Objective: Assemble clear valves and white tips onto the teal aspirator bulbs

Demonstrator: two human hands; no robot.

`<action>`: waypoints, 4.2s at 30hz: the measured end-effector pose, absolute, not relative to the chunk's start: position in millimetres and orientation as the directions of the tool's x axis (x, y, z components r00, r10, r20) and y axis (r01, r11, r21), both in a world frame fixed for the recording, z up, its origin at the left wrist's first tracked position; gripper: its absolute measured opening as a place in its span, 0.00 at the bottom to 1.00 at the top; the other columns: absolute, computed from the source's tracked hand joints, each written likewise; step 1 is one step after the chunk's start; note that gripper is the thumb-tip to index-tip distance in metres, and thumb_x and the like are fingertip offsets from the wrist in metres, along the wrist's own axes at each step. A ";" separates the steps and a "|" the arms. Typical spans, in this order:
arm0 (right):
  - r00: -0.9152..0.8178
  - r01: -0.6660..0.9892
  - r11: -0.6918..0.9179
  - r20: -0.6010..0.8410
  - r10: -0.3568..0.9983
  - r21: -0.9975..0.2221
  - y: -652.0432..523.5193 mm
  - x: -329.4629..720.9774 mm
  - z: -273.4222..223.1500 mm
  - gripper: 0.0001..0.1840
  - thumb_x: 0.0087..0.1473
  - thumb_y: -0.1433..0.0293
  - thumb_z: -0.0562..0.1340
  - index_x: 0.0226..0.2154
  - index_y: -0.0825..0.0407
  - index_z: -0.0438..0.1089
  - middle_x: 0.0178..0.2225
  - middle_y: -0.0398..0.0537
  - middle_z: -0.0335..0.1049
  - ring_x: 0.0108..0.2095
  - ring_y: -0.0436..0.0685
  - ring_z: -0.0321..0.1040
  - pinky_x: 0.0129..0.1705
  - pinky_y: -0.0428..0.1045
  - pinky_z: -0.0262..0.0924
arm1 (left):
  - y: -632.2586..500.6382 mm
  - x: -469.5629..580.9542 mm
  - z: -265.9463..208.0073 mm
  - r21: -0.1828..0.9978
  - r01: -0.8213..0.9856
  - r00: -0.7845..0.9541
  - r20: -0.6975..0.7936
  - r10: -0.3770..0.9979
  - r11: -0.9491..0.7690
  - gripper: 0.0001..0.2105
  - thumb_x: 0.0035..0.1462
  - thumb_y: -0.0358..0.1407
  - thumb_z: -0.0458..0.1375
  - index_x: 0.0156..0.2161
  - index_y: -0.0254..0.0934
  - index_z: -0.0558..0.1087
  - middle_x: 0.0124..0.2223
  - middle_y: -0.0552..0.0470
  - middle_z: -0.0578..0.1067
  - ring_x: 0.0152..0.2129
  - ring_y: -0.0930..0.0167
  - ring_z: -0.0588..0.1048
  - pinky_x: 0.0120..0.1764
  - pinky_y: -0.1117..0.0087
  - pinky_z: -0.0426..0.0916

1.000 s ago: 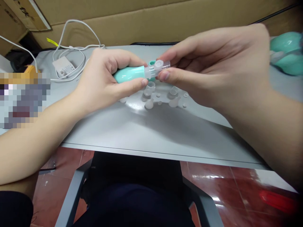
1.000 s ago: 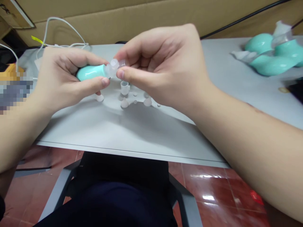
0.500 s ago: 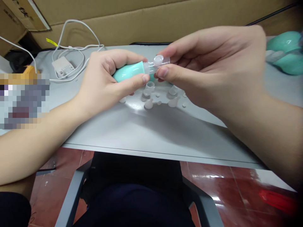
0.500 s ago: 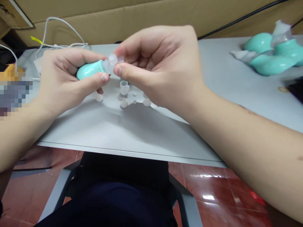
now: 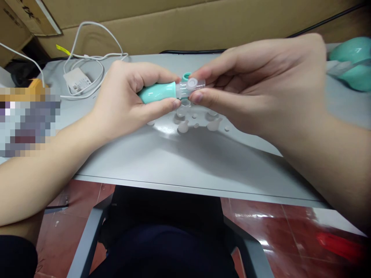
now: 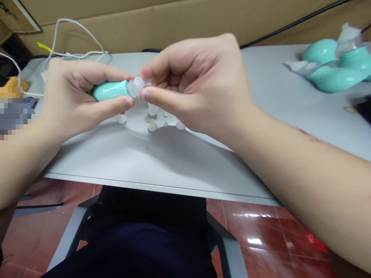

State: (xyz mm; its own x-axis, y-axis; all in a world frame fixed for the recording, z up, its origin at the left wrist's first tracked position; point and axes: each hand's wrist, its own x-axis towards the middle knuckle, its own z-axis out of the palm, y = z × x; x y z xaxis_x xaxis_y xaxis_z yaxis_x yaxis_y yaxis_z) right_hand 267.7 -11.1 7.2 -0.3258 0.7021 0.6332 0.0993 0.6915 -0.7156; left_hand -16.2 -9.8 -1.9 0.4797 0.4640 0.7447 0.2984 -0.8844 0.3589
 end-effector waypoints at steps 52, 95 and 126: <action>-0.844 0.475 0.871 0.344 0.411 0.127 -28.3 219.8 -18.7 0.22 0.80 0.80 0.60 0.43 0.45 0.87 0.43 0.51 0.90 0.57 0.74 0.83 0.67 0.71 0.74 | 81.5 -59.5 -47.9 0.430 0.493 0.412 0.650 0.639 -0.756 0.39 0.69 0.83 0.66 0.55 0.49 0.84 0.50 0.53 0.91 0.43 0.62 0.76 0.50 0.48 0.76; -0.230 -0.004 0.461 0.449 0.863 -0.887 -8.4 261.6 14.0 0.18 0.45 0.60 0.97 0.36 0.40 0.96 0.37 0.39 0.94 0.38 0.58 0.89 0.41 0.55 0.82 | 6.3 -18.2 -16.9 0.391 0.409 0.437 0.710 0.553 -0.825 0.29 0.82 0.68 0.66 0.51 0.43 0.90 0.43 0.48 0.92 0.40 0.61 0.91 0.48 0.60 0.88; -0.341 0.109 0.673 0.609 0.716 -0.731 -2.5 268.8 5.0 0.15 0.58 0.52 0.95 0.39 0.37 0.96 0.41 0.41 0.95 0.42 0.70 0.95 0.43 0.65 0.91 | 1.1 -24.2 -19.4 0.386 0.389 0.500 0.674 0.544 -0.836 0.24 0.85 0.63 0.68 0.59 0.47 0.92 0.46 0.46 0.92 0.45 0.58 0.94 0.59 0.56 0.90</action>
